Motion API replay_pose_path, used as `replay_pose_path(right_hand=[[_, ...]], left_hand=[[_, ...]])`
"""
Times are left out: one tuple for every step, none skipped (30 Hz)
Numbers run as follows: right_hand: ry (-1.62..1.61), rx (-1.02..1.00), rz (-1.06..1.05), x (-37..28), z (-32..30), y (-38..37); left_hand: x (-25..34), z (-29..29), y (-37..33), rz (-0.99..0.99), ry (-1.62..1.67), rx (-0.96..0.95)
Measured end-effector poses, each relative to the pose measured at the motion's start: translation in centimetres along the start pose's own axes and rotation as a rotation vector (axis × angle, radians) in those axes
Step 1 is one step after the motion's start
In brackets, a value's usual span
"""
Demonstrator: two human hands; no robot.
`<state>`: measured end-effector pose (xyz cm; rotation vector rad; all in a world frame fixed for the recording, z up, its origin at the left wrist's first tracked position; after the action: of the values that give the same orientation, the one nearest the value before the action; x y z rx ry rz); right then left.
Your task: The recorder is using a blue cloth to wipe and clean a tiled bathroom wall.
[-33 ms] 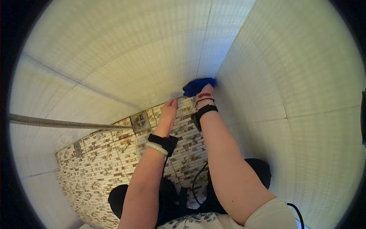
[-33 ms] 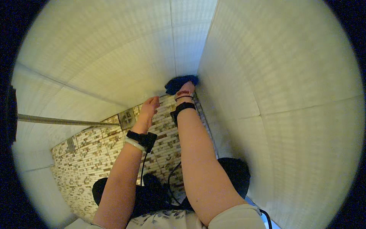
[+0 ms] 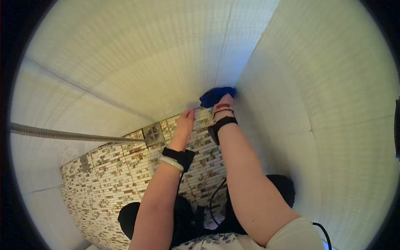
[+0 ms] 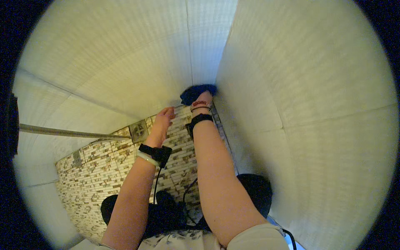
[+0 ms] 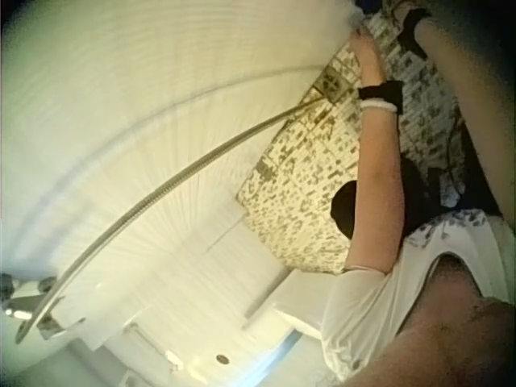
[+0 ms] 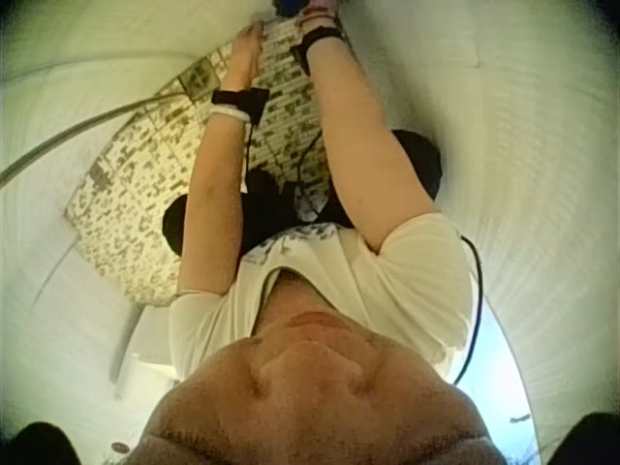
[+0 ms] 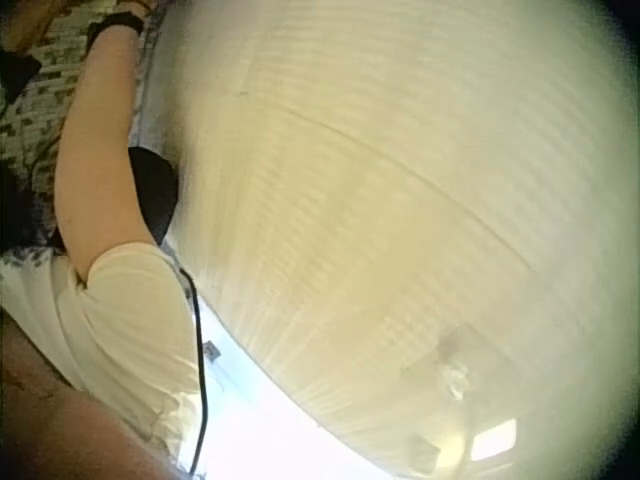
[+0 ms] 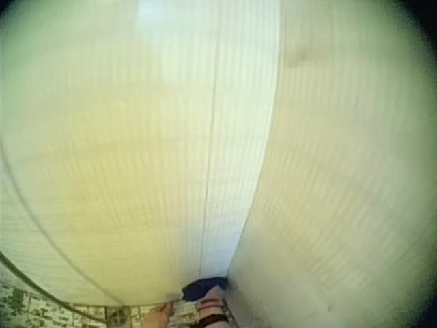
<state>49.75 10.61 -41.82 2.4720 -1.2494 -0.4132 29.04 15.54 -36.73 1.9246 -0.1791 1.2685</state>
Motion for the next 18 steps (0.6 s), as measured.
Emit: replay_pose_path(right_hand=[[-0.002,0.078,-0.012,0.5,0.9,-1.4],[0.004,0.17,-0.02,1.9,1.1,-2.8],[0.021,0.26,-0.028,4.3,2.5,-3.0],[0.068,0.374,-0.007,9.1,0.7,-4.4],[0.122,0.488,0.024,15.3,-3.5,-6.7],[0.038,0.452,-0.071,5.9,-1.4,-2.2],[-0.012,0.544,-0.299,-5.6,-4.6,4.2],[0.031,0.337,-0.188,-5.4,-4.9,5.0],[0.082,0.138,-0.056,-3.7,-5.0,5.4],[0.105,0.171,-0.035,-2.3,-6.4,5.7],[-0.513,0.353,0.128,0.9,-8.1,6.2],[-1.142,0.525,0.266,3.5,-8.2,7.0],[-1.785,0.666,0.376,4.5,-7.1,7.6],[-1.799,0.792,0.374,4.6,-8.2,8.4],[-1.789,0.805,0.366,4.7,-9.3,8.8],[-1.874,0.721,0.363,1.1,-11.5,11.9],[-1.944,0.682,0.354,-0.1,-14.2,13.9],[-1.95,0.644,0.265,0.1,-15.7,14.0]], left_hand=[[0.5,1.1,0.0,0.028,0.017,-0.01],[0.7,2.8,-0.2,0.042,0.042,-0.037],[1.1,4.8,-0.5,0.054,0.074,-0.07],[3.7,8.6,0.1,0.11,0.128,-0.131],[6.3,13.4,1.3,0.159,0.112,-0.238],[3.2,8.4,-0.1,0.121,-0.008,-0.154],[1.2,0.7,0.5,0.096,-0.059,-0.013],[2.4,0.0,1.8,0.116,0.014,0.033],[4.0,0.4,2.8,0.141,0.095,0.055],[5.2,2.0,3.4,0.169,0.121,0.03],[6.0,3.4,3.8,0.168,0.147,0.001],[6.8,4.6,4.2,0.164,0.17,-0.024],[7.5,5.1,4.5,0.182,0.186,-0.034],[8.1,5.8,4.6,0.204,0.216,-0.065],[8.7,6.4,4.7,0.226,0.245,-0.094],[8.5,4.4,4.9,0.172,0.272,-0.075],[9.9,3.9,5.6,0.176,0.281,-0.071],[12.5,4.0,6.7,0.293,0.211,-0.068]])
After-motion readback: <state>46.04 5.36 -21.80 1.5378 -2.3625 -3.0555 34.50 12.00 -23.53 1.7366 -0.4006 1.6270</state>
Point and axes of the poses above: each hand's wrist, its own y-axis away from the middle knuckle, its own z-axis out of the palm, x = y × z, the point moved 9 cm from there along -y, towards the middle knuckle, and after that the axes turned 4 degrees about -z, right-handed, at the moved point
